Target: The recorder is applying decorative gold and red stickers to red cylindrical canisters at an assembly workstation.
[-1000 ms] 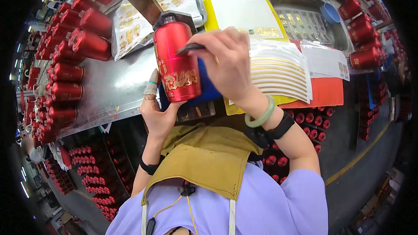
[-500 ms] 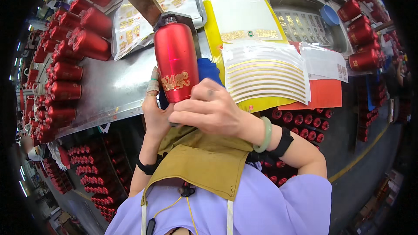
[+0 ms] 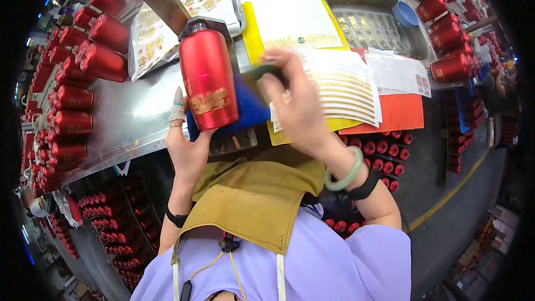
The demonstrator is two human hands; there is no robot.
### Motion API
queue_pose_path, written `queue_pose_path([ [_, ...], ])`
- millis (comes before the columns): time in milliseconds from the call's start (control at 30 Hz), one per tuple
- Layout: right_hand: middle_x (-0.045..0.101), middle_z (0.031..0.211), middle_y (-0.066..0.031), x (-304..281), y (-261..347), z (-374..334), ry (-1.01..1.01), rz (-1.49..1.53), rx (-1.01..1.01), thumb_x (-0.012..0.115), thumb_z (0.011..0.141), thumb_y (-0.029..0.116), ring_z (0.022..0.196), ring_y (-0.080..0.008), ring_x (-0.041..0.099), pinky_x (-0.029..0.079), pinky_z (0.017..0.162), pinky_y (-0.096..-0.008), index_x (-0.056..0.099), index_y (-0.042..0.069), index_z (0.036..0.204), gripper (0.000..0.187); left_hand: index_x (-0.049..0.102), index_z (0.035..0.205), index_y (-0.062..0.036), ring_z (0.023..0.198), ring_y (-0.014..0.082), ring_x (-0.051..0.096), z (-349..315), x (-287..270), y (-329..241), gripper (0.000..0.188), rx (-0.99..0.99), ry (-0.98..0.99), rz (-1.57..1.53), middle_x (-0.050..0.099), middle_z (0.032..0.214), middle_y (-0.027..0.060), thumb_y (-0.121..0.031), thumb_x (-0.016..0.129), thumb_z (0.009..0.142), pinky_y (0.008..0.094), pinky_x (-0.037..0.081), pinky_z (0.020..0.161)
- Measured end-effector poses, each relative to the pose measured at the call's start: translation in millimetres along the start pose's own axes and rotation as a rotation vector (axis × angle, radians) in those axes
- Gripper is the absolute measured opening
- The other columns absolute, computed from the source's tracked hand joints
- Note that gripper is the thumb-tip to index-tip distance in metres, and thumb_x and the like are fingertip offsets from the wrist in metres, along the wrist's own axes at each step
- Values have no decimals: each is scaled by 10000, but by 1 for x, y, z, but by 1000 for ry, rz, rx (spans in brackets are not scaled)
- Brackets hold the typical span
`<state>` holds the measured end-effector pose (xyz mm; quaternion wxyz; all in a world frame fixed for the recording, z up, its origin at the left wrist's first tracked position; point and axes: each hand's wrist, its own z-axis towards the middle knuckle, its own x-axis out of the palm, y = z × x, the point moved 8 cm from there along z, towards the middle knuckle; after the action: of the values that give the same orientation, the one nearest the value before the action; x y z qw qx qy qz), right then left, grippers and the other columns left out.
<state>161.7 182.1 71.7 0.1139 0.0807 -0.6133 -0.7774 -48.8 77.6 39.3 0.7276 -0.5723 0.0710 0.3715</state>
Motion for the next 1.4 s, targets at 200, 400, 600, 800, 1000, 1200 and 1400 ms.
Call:
queue_pose_path([
  [200,644,837,-107,-57,-19,43,54,-767,254,816,866,248,786,-261,633,496,721,-373,599,3,1001,355,586,1389,-7,1263,380,554,8,-14,-63,789,318,-66,344,625,1336,165,-83,918,678,477,430,1083],
  [400,675,977,-206,-63,-57,49,244,-1141,239,866,779,257,939,-387,659,522,839,-463,680,2,898,338,506,1473,-1,1317,320,534,6,-9,-41,866,156,-65,118,572,1424,163,-85,916,715,417,406,1126],
  [600,658,1098,-164,-83,-72,78,254,-1050,155,867,757,279,1049,-339,652,524,899,-414,661,38,1091,461,479,1490,24,1364,294,530,1,-13,-28,847,54,-33,92,559,1468,187,-73,890,756,405,392,1149],
  [800,712,1064,-184,-89,-90,101,374,-1049,230,851,775,255,1009,-330,688,537,875,-398,678,30,1066,406,472,1494,30,1310,287,591,-3,-3,-5,808,-69,-29,-99,612,1404,196,-68,865,795,393,434,1120],
  [1000,740,952,-188,-92,-95,102,388,-953,287,753,892,212,876,-320,698,539,806,-398,726,3,995,235,497,1472,29,1254,306,634,-3,-1,-3,763,-34,-15,-77,646,1349,207,-76,858,808,395,473,1079],
  [1200,661,955,-148,-90,-87,95,381,-1003,139,839,803,244,906,-297,642,517,828,-381,706,32,946,288,493,1482,33,1281,245,604,-1,0,0,768,-76,5,-141,646,1362,163,-81,861,818,383,437,1118],
  [1400,706,834,-103,-93,-90,93,381,-845,229,803,821,108,798,-211,675,527,748,-335,691,19,971,208,506,1471,31,1271,235,606,-2,0,-4,757,-65,-5,-125,648,1357,151,-91,865,816,377,441,1112],
])
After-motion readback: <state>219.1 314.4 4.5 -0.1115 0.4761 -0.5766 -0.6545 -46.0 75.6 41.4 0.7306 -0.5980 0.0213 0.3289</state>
